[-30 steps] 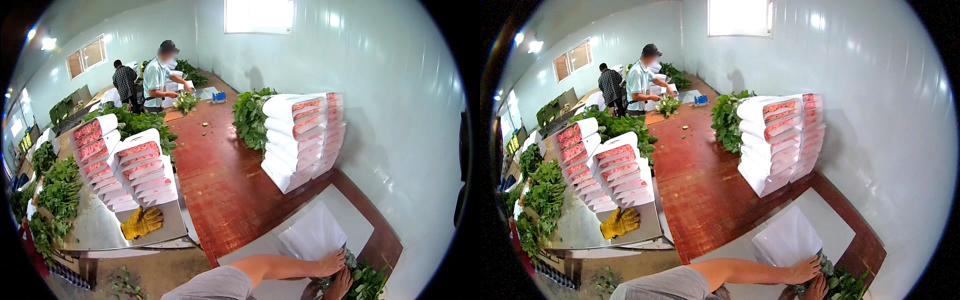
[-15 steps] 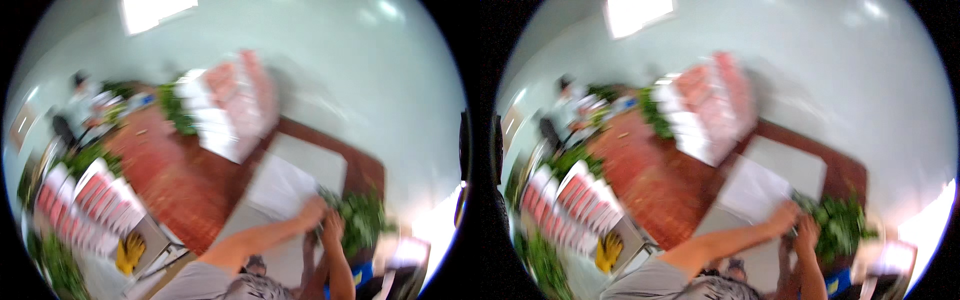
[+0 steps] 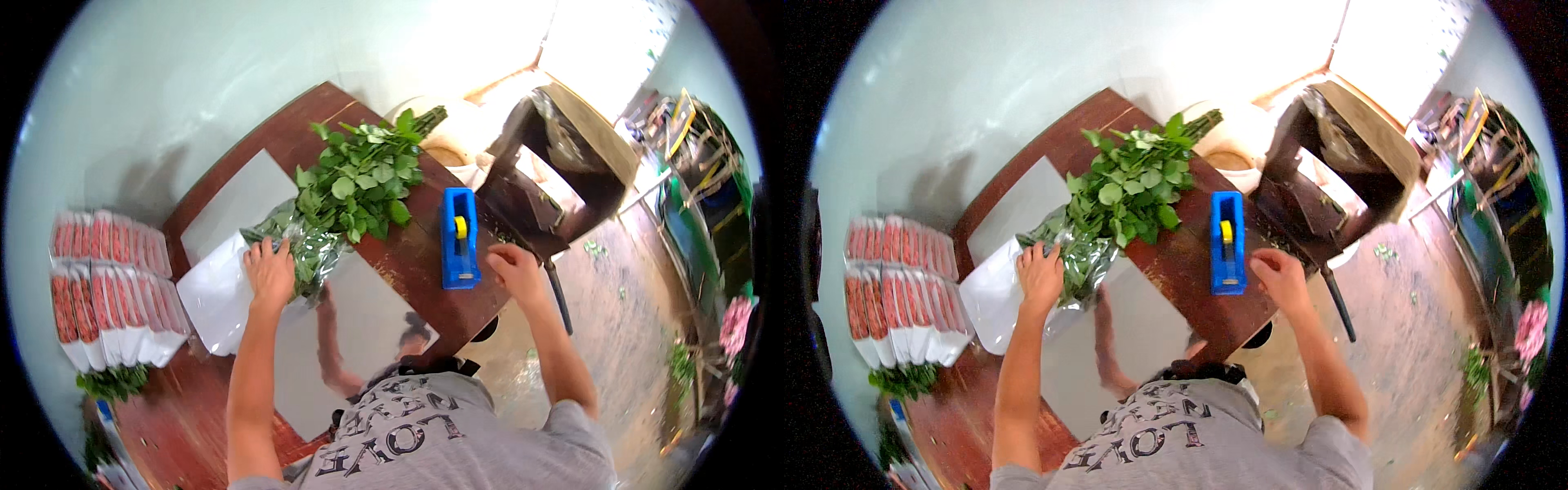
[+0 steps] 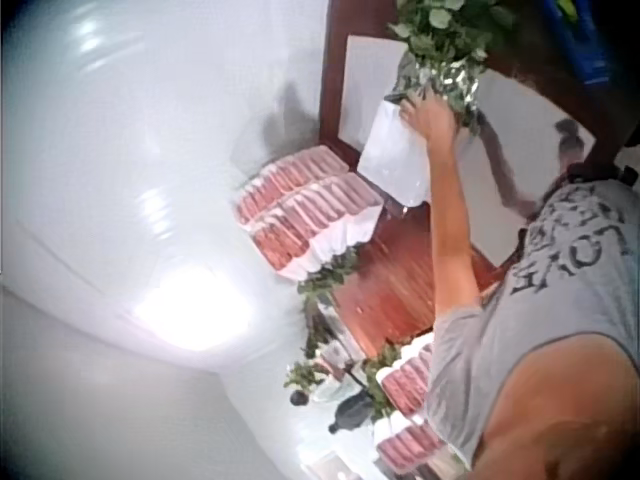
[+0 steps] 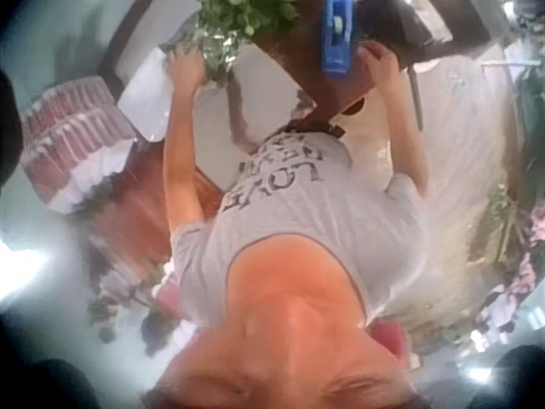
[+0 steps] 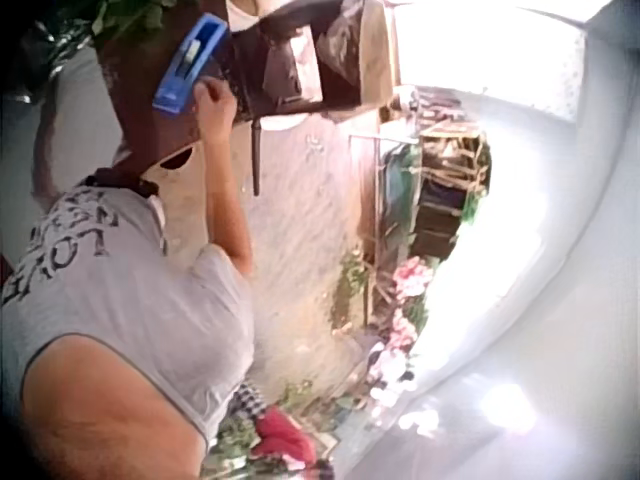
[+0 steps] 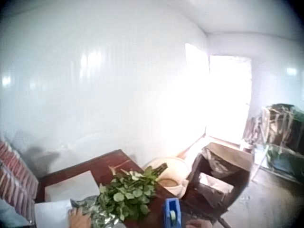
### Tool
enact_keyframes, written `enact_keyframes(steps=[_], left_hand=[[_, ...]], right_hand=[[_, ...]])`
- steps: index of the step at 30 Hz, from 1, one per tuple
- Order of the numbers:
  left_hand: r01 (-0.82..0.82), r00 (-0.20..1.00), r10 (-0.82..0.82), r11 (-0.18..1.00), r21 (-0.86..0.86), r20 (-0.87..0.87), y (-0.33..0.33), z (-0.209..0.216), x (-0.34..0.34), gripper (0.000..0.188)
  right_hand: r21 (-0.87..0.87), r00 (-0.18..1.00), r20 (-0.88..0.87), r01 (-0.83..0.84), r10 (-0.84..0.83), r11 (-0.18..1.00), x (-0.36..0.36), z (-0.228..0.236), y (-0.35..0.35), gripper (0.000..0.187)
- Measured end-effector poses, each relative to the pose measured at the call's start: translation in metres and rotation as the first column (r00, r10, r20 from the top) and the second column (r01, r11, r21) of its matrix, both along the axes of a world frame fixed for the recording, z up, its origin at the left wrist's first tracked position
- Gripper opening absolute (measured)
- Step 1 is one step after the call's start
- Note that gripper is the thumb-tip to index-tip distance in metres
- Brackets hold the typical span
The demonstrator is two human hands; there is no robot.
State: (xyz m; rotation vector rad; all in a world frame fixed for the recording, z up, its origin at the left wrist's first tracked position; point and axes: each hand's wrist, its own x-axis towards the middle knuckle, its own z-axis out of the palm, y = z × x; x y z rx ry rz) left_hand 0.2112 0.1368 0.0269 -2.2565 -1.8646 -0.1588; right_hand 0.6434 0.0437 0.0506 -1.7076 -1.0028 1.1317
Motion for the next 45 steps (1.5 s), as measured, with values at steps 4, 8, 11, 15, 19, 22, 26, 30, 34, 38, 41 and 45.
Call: enact_keyframes(steps=[4, 8, 11, 15, 19, 22, 26, 30, 34, 38, 41, 45], left_hand=[[0.008, 1.0, -0.008, 1.0, 0.0, -0.02, 0.003, -0.003, -0.004, 0.035], [0.033, 0.999, -0.033, 0.999, -0.009, -0.006, 0.012, 0.003, 0.006, 0.035], [0.032, 0.999, -0.031, 0.999, 0.033, -0.02, 0.009, 0.002, 0.002, 0.034], [0.026, 1.0, -0.026, 1.0, 0.012, -0.015, 0.002, 0.0, 0.0, 0.034], [0.054, 0.999, -0.054, 0.999, -0.003, 0.008, 0.004, 0.005, 0.005, 0.034], [0.049, 0.999, -0.049, 0.999, 0.005, -0.015, 0.006, 0.004, -0.002, 0.034], [0.045, 0.999, -0.045, 0.999, 0.009, -0.001, 0.006, -0.002, 0.003, 0.035], [0.004, 0.999, -0.003, 1.0, 0.019, -0.032, 0.003, 0.001, -0.008, 0.034], [0.003, 1.0, -0.004, 0.997, 0.078, 0.012, 0.007, -0.006, -0.001, 0.033], [-0.021, 0.993, 0.015, 0.999, 0.049, 0.118, 0.002, -0.007, 0.0, 0.032], [-0.029, 0.994, 0.01, 0.985, 0.167, 0.111, -0.005, -0.011, -0.002, 0.031], [-0.023, 0.993, 0.012, 0.995, 0.102, 0.113, -0.001, -0.015, 0.007, 0.031]], right_hand=[[-0.254, 0.972, -0.139, -0.218, 0.187, 0.942, -0.001, -0.021, 0.024, 0.024], [-0.284, 0.973, -0.221, -0.126, 0.063, 0.951, -0.001, -0.034, 0.035, 0.02], [-0.237, 0.939, -0.343, -0.107, 0.02, 0.966, -0.003, -0.021, 0.019, 0.016], [-0.292, 0.925, -0.379, -0.125, 0.005, 0.948, -0.02, -0.039, -0.043, 0.014], [-0.011, 0.99, 0.051, -0.134, 0.135, 0.991, -0.007, -0.077, -0.049, 0.014], [-0.137, 0.809, 0.48, -0.313, 0.34, 0.94, -0.005, -0.05, -0.044, 0.014], [-0.005, 0.916, 0.277, -0.3, 0.289, 0.954, -0.02, -0.029, -0.054, 0.014], [0.126, 0.93, -0.01, -0.364, 0.368, 0.923, -0.084, -0.001, 0.012, 0.011], [0.118, 0.841, -0.275, -0.451, 0.466, 0.885, -0.159, -0.005, 0.072, 0.019], [0.015, 0.755, -0.313, -0.603, 0.577, 0.798, -0.242, 0.01, 0.128, 0.024], [-0.026, 0.762, -0.263, -0.619, 0.592, 0.785, -0.292, 0.008, 0.166, 0.027], [-0.183, 0.743, 0.043, -0.651, 0.667, 0.737, -0.313, -0.05, 0.212, 0.036]])
